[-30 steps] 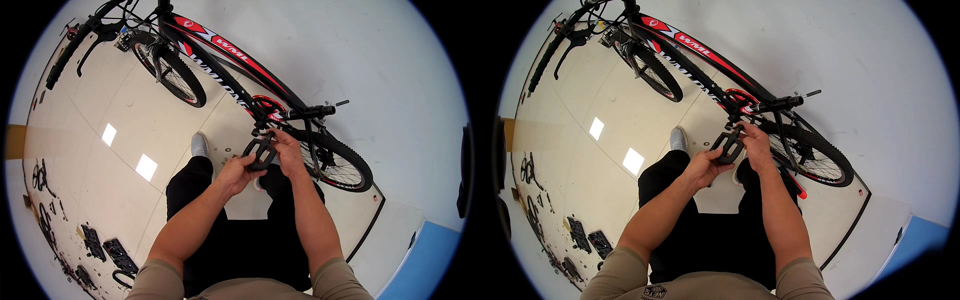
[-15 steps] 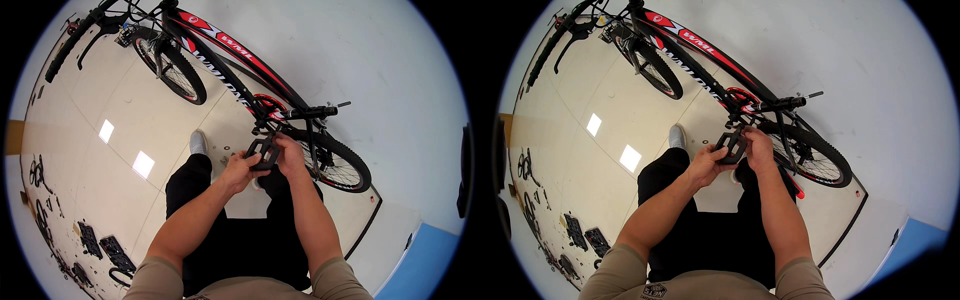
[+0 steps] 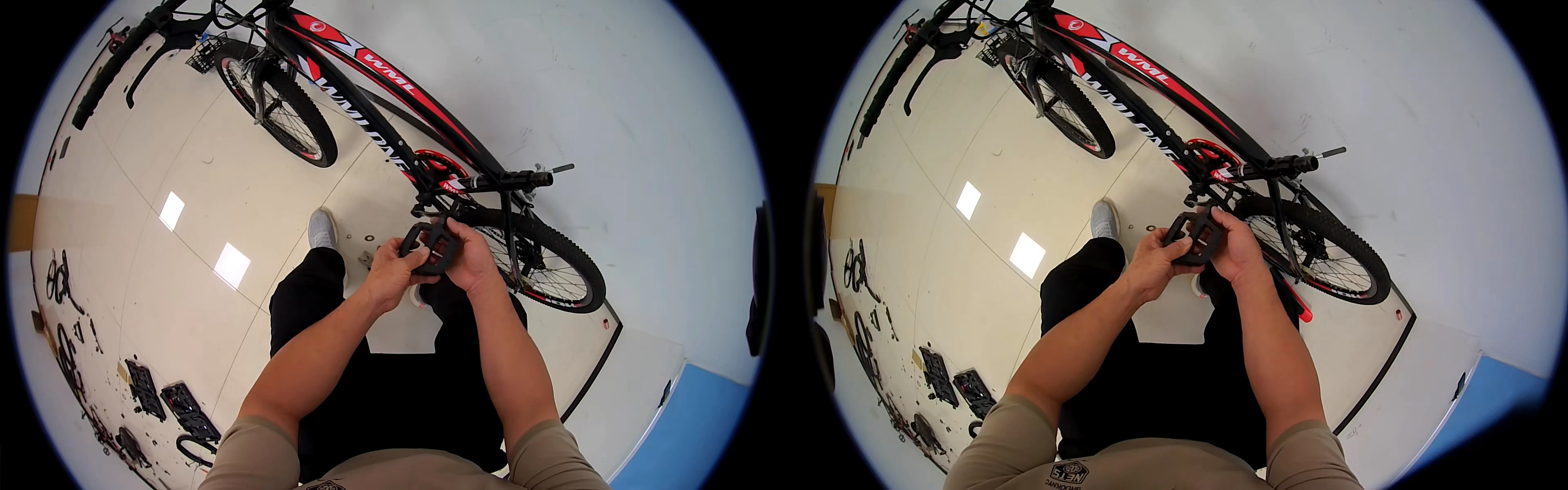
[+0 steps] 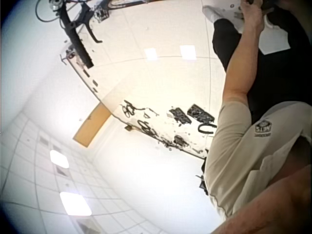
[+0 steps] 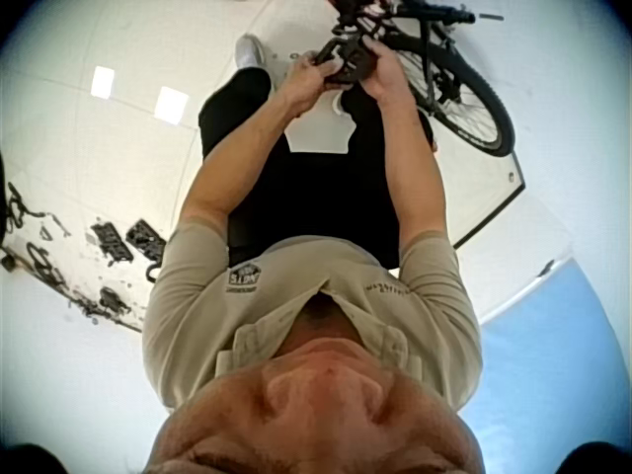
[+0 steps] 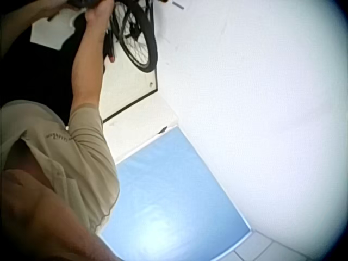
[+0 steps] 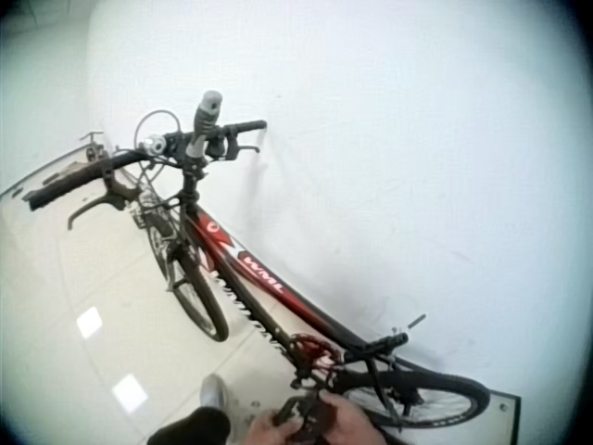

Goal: The person sits on the floor and disassembles a bicycle pedal, removes the internal mechanism, and reassembles it using a small tool. The person then wipes the pedal with a cloth and continues to adjust the internal components.

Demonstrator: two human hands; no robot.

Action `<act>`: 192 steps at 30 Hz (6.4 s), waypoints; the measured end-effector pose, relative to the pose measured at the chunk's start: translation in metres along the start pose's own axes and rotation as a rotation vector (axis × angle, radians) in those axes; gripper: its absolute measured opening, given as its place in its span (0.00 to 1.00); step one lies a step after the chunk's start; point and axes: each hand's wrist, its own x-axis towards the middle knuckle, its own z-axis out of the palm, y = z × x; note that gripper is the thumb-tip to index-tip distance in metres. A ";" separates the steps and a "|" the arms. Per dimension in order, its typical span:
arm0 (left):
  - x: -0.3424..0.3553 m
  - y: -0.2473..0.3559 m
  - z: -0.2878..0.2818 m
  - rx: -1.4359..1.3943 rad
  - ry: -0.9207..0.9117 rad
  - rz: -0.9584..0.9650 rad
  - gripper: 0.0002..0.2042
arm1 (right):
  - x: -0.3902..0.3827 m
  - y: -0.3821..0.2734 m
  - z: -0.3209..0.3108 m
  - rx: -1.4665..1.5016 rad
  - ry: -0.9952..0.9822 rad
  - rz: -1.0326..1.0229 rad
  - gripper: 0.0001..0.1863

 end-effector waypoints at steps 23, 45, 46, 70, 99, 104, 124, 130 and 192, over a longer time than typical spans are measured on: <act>-0.006 -0.002 0.011 0.077 0.085 0.073 0.17 | 0.002 -0.002 0.011 0.012 0.057 0.010 0.14; -0.004 -0.005 0.010 0.077 0.091 0.108 0.17 | 0.007 -0.002 0.005 0.003 0.102 -0.005 0.15; -0.004 -0.004 0.011 0.080 0.096 0.108 0.17 | 0.005 -0.003 0.007 0.013 0.076 0.011 0.15; -0.004 -0.007 0.015 0.265 0.163 0.216 0.18 | 0.028 0.005 -0.009 0.015 0.087 -0.019 0.10; 0.001 -0.004 0.011 0.244 0.180 0.197 0.17 | 0.024 0.008 0.002 0.048 0.112 -0.031 0.12; 0.002 -0.006 0.010 0.235 0.180 0.186 0.17 | 0.022 0.008 0.006 0.027 0.190 -0.024 0.10; -0.002 -0.002 0.009 0.014 0.101 0.075 0.18 | 0.009 0.007 0.016 0.047 0.139 -0.069 0.14; -0.001 -0.004 0.012 0.211 0.124 0.140 0.19 | 0.027 0.009 -0.007 -0.017 0.173 -0.034 0.13; 0.000 -0.004 0.006 -0.081 0.137 0.070 0.17 | 0.010 0.002 0.011 0.091 0.068 0.009 0.13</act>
